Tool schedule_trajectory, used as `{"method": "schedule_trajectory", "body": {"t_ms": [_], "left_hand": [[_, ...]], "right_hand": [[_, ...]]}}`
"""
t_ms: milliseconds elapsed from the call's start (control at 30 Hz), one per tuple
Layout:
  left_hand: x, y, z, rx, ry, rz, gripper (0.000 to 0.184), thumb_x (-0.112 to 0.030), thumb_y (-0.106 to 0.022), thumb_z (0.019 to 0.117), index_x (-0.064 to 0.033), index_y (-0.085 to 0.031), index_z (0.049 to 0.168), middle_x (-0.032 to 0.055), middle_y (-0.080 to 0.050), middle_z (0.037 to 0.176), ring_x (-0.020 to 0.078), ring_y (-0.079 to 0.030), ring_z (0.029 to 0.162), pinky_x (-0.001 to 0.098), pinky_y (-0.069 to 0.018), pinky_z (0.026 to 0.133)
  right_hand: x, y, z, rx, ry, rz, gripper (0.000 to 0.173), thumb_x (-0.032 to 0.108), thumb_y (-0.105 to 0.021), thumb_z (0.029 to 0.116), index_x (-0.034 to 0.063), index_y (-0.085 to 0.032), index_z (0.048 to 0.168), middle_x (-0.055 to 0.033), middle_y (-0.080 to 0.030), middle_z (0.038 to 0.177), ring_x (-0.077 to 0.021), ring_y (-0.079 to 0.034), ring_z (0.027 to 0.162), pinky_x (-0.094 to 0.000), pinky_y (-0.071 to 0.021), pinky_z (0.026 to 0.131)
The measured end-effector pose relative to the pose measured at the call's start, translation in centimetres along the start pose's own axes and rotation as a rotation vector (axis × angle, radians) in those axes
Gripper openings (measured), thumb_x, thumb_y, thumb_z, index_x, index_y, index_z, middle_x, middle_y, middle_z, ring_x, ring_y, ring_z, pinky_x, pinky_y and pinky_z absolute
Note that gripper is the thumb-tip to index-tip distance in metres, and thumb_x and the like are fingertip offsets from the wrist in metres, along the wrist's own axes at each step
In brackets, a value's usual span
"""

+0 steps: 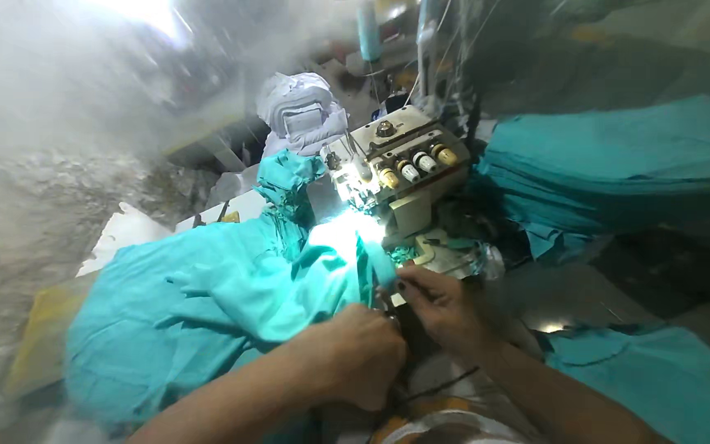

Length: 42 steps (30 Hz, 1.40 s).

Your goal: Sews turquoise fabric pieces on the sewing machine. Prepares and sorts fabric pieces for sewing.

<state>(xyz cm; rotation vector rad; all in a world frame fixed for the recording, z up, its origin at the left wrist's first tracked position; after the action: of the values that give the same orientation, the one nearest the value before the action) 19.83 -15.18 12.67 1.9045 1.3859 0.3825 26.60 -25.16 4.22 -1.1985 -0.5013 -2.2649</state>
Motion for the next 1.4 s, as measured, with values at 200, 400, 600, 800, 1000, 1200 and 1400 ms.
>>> {"method": "schedule_trajectory", "body": {"t_ms": [200, 400, 600, 800, 1000, 1200, 1400], "left_hand": [[5.4, 0.7, -1.1, -0.259, 0.141, -0.023, 0.026, 0.008, -0.063, 0.0888, 0.0050, -0.069, 0.114, 0.0270, -0.066, 0.117, 0.0459, -0.063, 0.114, 0.0599, -0.0483, 0.097], [8.6, -3.0, 3.1, -0.628, 0.230, 0.387, 0.028, 0.005, -0.055, 0.0968, -0.0016, -0.071, 0.119, 0.0215, -0.059, 0.142, 0.0404, -0.054, 0.134, 0.0608, -0.0392, 0.107], [4.1, -0.6, 0.7, -0.173, 0.171, 0.161, 0.033, -0.013, -0.077, 0.0791, 0.0039, -0.069, 0.106, 0.0228, -0.068, 0.109, 0.0415, -0.065, 0.107, 0.0583, -0.0498, 0.083], [5.5, 0.4, -2.5, -0.472, 0.061, 0.037, 0.023, -0.018, -0.060, 0.1012, 0.0016, -0.072, 0.101, 0.0213, -0.072, 0.096, 0.0408, -0.071, 0.092, 0.0588, -0.0551, 0.076], [6.6, 0.0, -1.1, -0.772, -0.251, 0.160, 0.017, -0.015, -0.063, 0.0982, -0.0034, -0.070, 0.089, 0.0123, -0.066, 0.082, 0.0291, -0.069, 0.082, 0.0419, -0.0571, 0.075], [9.6, 1.0, 0.5, -0.737, -0.212, 0.128, 0.023, -0.019, -0.060, 0.0998, -0.0017, -0.071, 0.089, 0.0123, -0.067, 0.083, 0.0285, -0.068, 0.082, 0.0434, -0.0552, 0.075], [9.4, 1.3, 1.8, -0.712, -0.287, -0.042, 0.018, -0.011, -0.060, 0.0989, -0.0025, -0.076, 0.095, 0.0112, -0.071, 0.092, 0.0213, -0.068, 0.090, 0.0325, -0.0538, 0.083]], "right_hand": [[-0.9, 0.2, -0.9, 0.066, -0.200, -0.079, 0.025, 0.003, -0.047, 0.1021, -0.0091, -0.068, 0.110, -0.0099, -0.071, 0.087, -0.0054, -0.068, 0.076, -0.0210, -0.0573, 0.074], [1.4, 2.2, 0.3, -0.051, -0.283, 0.171, 0.012, 0.005, -0.056, 0.0991, -0.0022, -0.063, 0.104, 0.0061, -0.066, 0.084, 0.0045, -0.063, 0.070, -0.0138, -0.0554, 0.067], [-0.2, 0.2, 3.5, -0.137, -0.304, 0.362, 0.008, -0.001, -0.050, 0.1013, -0.0027, -0.058, 0.105, 0.0015, -0.068, 0.086, -0.0039, -0.069, 0.075, -0.0226, -0.0604, 0.075], [-0.4, -2.8, 5.9, 0.300, -0.383, -0.001, 0.027, 0.012, -0.043, 0.1078, -0.0044, -0.064, 0.112, -0.0071, -0.064, 0.089, -0.0069, -0.058, 0.077, -0.0251, -0.0486, 0.073], [1.5, 0.4, 2.0, 0.529, -0.256, -0.360, 0.019, 0.007, -0.053, 0.0987, -0.0048, -0.067, 0.102, -0.0188, -0.066, 0.084, -0.0315, -0.067, 0.080, -0.0487, -0.0538, 0.072], [-1.1, 2.0, -2.7, 0.221, -0.029, -0.530, 0.017, 0.014, -0.060, 0.0963, 0.0011, -0.072, 0.093, -0.0094, -0.071, 0.077, -0.0232, -0.070, 0.072, -0.0609, -0.0431, 0.091], [-1.4, 2.3, -3.3, 0.131, 0.061, -0.529, 0.017, 0.016, -0.064, 0.0919, 0.0036, -0.075, 0.091, -0.0062, -0.075, 0.079, -0.0183, -0.069, 0.070, -0.0454, -0.0501, 0.081]]}}
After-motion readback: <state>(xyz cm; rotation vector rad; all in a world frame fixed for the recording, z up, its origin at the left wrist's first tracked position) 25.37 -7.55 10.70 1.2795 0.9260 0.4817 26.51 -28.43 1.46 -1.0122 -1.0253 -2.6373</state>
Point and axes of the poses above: each hand's wrist, its own z-axis towards the middle knuckle, its own y-axis out of the back of the hand, x = y × z, the point moved 3 cm from there along z, towards the middle knuckle
